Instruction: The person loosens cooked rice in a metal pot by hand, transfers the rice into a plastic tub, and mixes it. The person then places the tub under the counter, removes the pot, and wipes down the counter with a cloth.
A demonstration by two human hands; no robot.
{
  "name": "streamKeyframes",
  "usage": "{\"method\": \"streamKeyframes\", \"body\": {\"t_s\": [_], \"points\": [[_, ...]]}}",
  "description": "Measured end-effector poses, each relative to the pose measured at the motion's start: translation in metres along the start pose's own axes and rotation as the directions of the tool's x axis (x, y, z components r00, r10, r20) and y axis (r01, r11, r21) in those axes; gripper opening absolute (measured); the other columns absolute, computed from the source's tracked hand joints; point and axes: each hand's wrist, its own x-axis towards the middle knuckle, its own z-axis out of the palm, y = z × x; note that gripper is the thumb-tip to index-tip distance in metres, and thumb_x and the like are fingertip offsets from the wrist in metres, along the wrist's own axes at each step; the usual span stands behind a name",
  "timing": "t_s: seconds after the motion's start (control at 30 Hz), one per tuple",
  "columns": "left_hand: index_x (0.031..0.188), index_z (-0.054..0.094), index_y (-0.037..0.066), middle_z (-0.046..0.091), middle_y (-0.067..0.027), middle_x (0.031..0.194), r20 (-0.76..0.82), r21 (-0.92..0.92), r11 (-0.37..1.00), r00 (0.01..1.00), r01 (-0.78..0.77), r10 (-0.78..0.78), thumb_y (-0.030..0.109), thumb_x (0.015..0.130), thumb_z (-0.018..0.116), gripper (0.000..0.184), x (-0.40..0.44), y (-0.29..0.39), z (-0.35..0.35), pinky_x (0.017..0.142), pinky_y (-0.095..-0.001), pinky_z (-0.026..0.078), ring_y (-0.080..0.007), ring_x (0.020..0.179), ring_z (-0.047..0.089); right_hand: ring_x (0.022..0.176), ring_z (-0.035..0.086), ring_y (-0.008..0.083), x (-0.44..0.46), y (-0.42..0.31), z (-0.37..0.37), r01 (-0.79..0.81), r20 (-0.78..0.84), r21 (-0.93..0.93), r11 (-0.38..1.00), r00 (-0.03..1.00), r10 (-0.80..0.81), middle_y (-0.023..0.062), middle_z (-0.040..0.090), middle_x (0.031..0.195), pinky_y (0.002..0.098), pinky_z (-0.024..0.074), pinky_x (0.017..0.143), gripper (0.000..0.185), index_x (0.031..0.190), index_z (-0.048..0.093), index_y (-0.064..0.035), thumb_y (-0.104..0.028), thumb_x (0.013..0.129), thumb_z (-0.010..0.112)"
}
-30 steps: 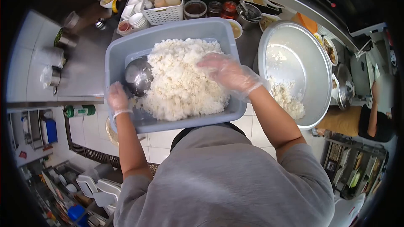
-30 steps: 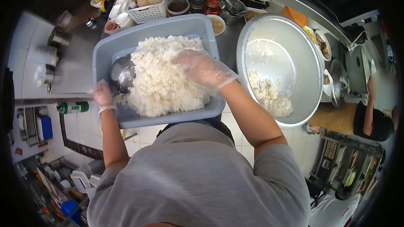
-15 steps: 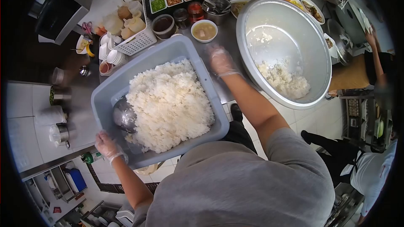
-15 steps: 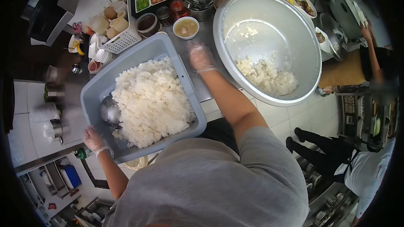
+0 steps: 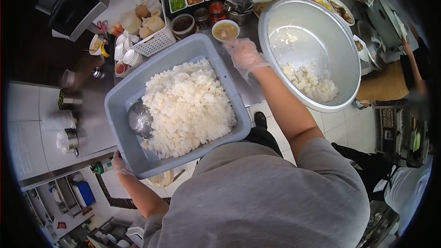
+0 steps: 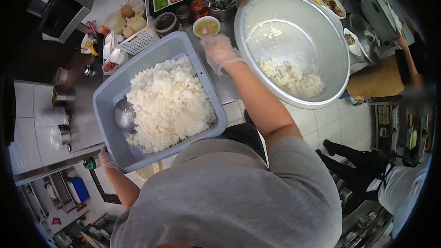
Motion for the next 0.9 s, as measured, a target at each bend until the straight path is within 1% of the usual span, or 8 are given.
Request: {"method": "streamKeyframes", "body": {"t_s": [0.03, 0.13, 0.4, 0.5, 0.7, 0.73, 0.8, 0.9], "points": [[0.079, 0.064, 0.003, 0.065, -0.0075, 0.077, -0.007, 0.035, 0.999, 1.0, -0.003, 0.004, 0.022, 0.087, 0.049, 0.026, -0.015, 0.01, 0.011, 0.063, -0.0315, 0.048, -0.0196, 0.066, 0.059, 0.078, 0.065, 0.0332, 0.004, 0.007, -0.002, 0.066, 0.167, -0.393, 0.917, 0.986, 0.001, 0.0177, 0.067, 0.082, 0.0418, 0.0518, 0.072, 0.019, 0.077, 0.067, -0.0037, -0.016, 0.083, 0.053], [0.079, 0.064, 0.001, 0.065, -0.0087, 0.078, 0.03, 0.063, 0.998, 0.999, -0.028, 0.026, 0.022, 0.087, 0.047, 0.027, 0.014, 0.005, 0.0, 0.064, -0.0312, 0.049, -0.0201, 0.067, 0.059, 0.077, 0.065, 0.0344, 0.001, 0.033, 0.032, 0.093, 0.297, -0.41, 0.907, 0.954, 0.037, 0.017, 0.066, 0.078, 0.0448, 0.0515, 0.072, 0.021, 0.077, 0.067, -0.005, -0.014, 0.084, 0.049], [0.073, 0.06, 0.007, 0.059, -0.0024, 0.069, -0.082, -0.061, 0.993, 0.992, -0.102, 0.097, 0.019, 0.091, 0.05, 0.024, 0.032, -0.004, -0.019, 0.06, -0.027, 0.046, -0.0149, 0.062, 0.055, 0.086, 0.062, 0.0356, -0.01, 0.055, 0.077, 0.038, 0.219, -0.198, 0.979, 0.976, 0.006, 0.0205, 0.062, 0.096, 0.0451, 0.0509, 0.074, 0.021, 0.092, 0.061, -0.0029, -0.011, 0.087, 0.043], [0.075, 0.059, 0.008, 0.059, -0.0019, 0.069, -0.071, -0.06, 0.996, 0.996, -0.063, 0.059, 0.019, 0.091, 0.05, 0.022, 0.022, -0.001, -0.016, 0.059, -0.0268, 0.046, -0.0146, 0.062, 0.055, 0.087, 0.062, 0.0343, -0.006, 0.068, 0.064, -0.253, 0.248, -0.128, 0.959, 0.928, 0.278, 0.0183, 0.062, 0.097, 0.0435, 0.0505, 0.073, 0.02, 0.087, 0.064, -0.0048, -0.013, 0.087, 0.046], [0.086, 0.065, -0.002, 0.065, -0.0094, 0.079, 0.076, 0.077, 0.997, 0.997, 0.012, -0.018, 0.02, 0.089, 0.047, 0.029, 0.013, 0.002, -0.004, 0.064, -0.0301, 0.05, -0.0202, 0.069, 0.06, 0.072, 0.063, 0.028, -0.046, 0.088, 0.082, 0.055, -0.081, -0.328, 0.943, 0.993, -0.086, 0.0138, 0.065, 0.08, 0.038, 0.0508, 0.065, 0.01, 0.081, 0.067, -0.0063, -0.008, 0.082, 0.056], [0.087, 0.066, -0.004, 0.065, -0.0105, 0.08, 0.082, 0.027, 0.999, 0.996, 0.036, -0.038, 0.019, 0.088, 0.046, 0.03, 0.002, 0.007, 0.009, 0.064, -0.0304, 0.05, -0.0208, 0.07, 0.061, 0.073, 0.063, 0.0256, -0.038, 0.081, 0.075, -0.132, -0.136, -0.047, 0.99, 0.983, 0.124, 0.0124, 0.066, 0.079, 0.0366, 0.0508, 0.066, 0.009, 0.082, 0.067, -0.0061, -0.008, 0.081, 0.058], [0.084, 0.066, -0.005, 0.065, -0.011, 0.079, 0.07, -0.009, 0.999, 0.997, 0.036, -0.035, 0.018, 0.087, 0.046, 0.031, 0.008, 0.009, 0.008, 0.064, -0.0309, 0.05, -0.0211, 0.069, 0.061, 0.074, 0.063, 0.0207, -0.017, 0.061, 0.063, -0.42, -0.049, 0.519, 0.744, 0.855, 0.517, 0.0094, 0.068, 0.079, 0.0338, 0.0507, 0.069, 0.008, 0.083, 0.067, -0.0056, -0.007, 0.08, 0.06], [0.076, 0.065, -0.002, 0.062, -0.0087, 0.074, 0.04, 0.023, 0.999, 0.999, -0.023, 0.022, 0.017, 0.086, 0.047, 0.028, 0.074, -0.007, -0.025, 0.061, -0.0315, 0.048, -0.0201, 0.065, 0.058, 0.077, 0.063, 0.0171, -0.005, -0.021, 0.008, -0.419, 0.0, 0.752, 0.509, 0.772, 0.635, 0.0069, 0.069, 0.083, 0.0315, 0.0504, 0.071, 0.007, 0.081, 0.068, -0.0049, -0.007, 0.08, 0.062]]}}
